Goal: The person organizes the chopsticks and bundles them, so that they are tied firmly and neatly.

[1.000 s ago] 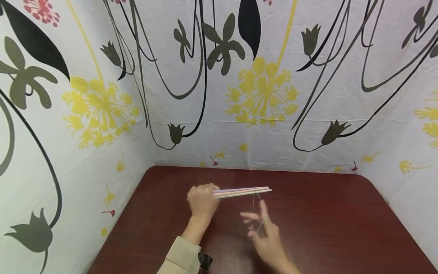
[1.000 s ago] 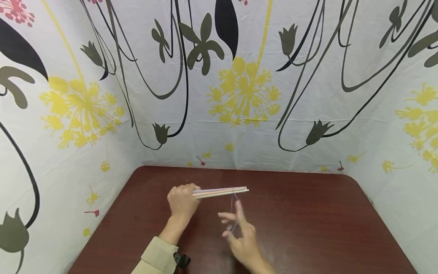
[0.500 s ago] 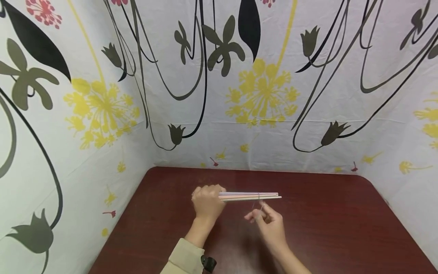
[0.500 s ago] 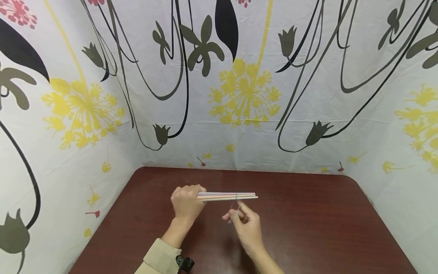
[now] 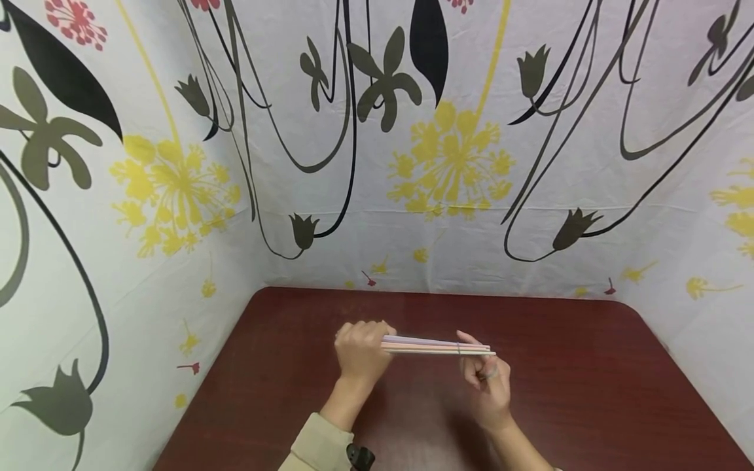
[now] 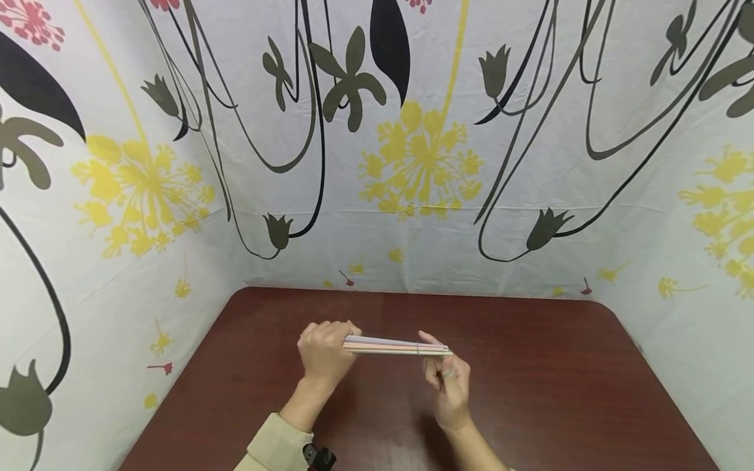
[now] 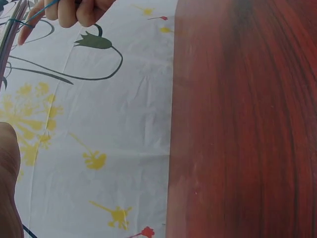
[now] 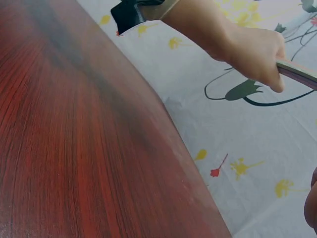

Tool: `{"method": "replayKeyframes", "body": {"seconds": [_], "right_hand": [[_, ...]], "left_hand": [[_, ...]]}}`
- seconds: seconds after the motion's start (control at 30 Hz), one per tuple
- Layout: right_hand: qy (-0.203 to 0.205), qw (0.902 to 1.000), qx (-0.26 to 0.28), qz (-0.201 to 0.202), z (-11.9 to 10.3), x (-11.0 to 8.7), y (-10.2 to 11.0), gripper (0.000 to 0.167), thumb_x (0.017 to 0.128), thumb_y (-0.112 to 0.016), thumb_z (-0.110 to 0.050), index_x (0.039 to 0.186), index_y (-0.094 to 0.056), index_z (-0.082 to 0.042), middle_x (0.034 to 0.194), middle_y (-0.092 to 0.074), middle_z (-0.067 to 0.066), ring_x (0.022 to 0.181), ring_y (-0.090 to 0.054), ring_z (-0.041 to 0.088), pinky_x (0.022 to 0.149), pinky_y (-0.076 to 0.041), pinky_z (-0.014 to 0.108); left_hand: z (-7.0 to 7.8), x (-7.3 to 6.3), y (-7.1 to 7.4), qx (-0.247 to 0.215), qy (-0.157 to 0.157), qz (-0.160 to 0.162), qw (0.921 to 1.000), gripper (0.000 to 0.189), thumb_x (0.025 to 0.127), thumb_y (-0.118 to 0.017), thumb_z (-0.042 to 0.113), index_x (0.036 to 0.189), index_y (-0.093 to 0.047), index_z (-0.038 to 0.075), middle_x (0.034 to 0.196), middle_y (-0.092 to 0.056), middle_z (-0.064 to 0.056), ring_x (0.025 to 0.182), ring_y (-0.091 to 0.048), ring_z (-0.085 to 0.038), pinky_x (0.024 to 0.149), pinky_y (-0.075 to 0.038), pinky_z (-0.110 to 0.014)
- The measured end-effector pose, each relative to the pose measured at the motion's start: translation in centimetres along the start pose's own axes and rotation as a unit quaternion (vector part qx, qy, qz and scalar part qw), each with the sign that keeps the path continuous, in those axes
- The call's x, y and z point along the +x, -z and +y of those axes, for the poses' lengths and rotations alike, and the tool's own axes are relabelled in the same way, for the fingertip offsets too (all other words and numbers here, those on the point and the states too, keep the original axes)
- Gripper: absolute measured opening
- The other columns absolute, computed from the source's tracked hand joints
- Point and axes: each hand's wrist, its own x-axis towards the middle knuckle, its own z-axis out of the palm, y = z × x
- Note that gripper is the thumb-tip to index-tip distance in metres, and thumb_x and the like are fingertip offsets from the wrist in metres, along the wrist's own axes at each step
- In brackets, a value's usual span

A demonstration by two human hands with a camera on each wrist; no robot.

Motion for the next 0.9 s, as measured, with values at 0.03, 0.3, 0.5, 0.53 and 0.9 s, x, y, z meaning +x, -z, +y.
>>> {"method": "replayKeyframes", "body": {"seconds": [0.03, 0.3, 0.5, 0.53, 0.9], "right_hand": [[-0.004, 1.0, 0.005, -0.001, 0.0, 0.0, 0.1, 0.055, 0.11, -0.016, -0.016, 0.134, -0.042, 0.026, 0.054, -0.024, 0.001, 0.047, -0.022, 0.009, 0.046, -0.022, 0.021], [-0.022, 0.9997, 0.013, 0.001, 0.0, -0.1, 0.4, 0.057, 0.109, -0.01, -0.012, 0.13, -0.048, 0.025, 0.053, -0.024, 0.002, 0.046, -0.022, 0.011, 0.044, -0.021, 0.021], [-0.03, 0.9994, 0.019, -0.007, 0.1, -0.2, 0.7, 0.061, 0.11, -0.007, -0.015, 0.128, -0.052, 0.022, 0.054, -0.024, 0.003, 0.047, -0.021, 0.012, 0.045, -0.021, 0.023], [-0.031, 0.9993, 0.018, -0.008, 0.1, -0.2, 0.8, 0.062, 0.11, -0.007, -0.015, 0.127, -0.054, 0.022, 0.054, -0.024, 0.003, 0.047, -0.021, 0.012, 0.045, -0.021, 0.024], [-0.087, 0.9957, -0.031, -0.003, -0.8, 0.1, 1.4, 0.048, 0.109, -0.025, -0.008, 0.114, -0.068, 0.01, 0.058, -0.039, 0.006, 0.045, -0.022, 0.014, 0.042, -0.021, 0.023]], "left_hand": [[-0.1, -0.1, 0.0, 0.002, -0.003, 0.0, 1.0, 0.026, 0.071, -0.055, 0.013, 0.048, -0.047, 0.019, 0.042, -0.04, 0.005, 0.036, -0.033, -0.013, 0.041, -0.028, -0.029], [-0.8, -0.8, 0.0, 0.012, -0.007, -0.002, 0.9999, 0.028, 0.073, -0.057, 0.013, 0.048, -0.045, 0.017, 0.042, -0.041, 0.005, 0.037, -0.035, -0.014, 0.041, -0.03, -0.03], [-1.0, -1.1, -0.1, 0.016, -0.012, -0.007, 0.9998, 0.026, 0.072, -0.056, 0.014, 0.048, -0.045, 0.017, 0.043, -0.042, 0.005, 0.037, -0.034, -0.014, 0.042, -0.03, -0.03], [-1.1, -1.2, -0.1, 0.016, -0.013, -0.007, 0.9997, 0.026, 0.072, -0.056, 0.014, 0.049, -0.046, 0.017, 0.043, -0.042, 0.005, 0.037, -0.035, -0.014, 0.042, -0.03, -0.03], [-1.4, -1.5, 0.0, 0.017, -0.038, -0.018, 0.999, 0.023, 0.074, -0.058, 0.014, 0.052, -0.05, 0.016, 0.045, -0.044, 0.005, 0.039, -0.038, -0.015, 0.043, -0.032, -0.031]]}}
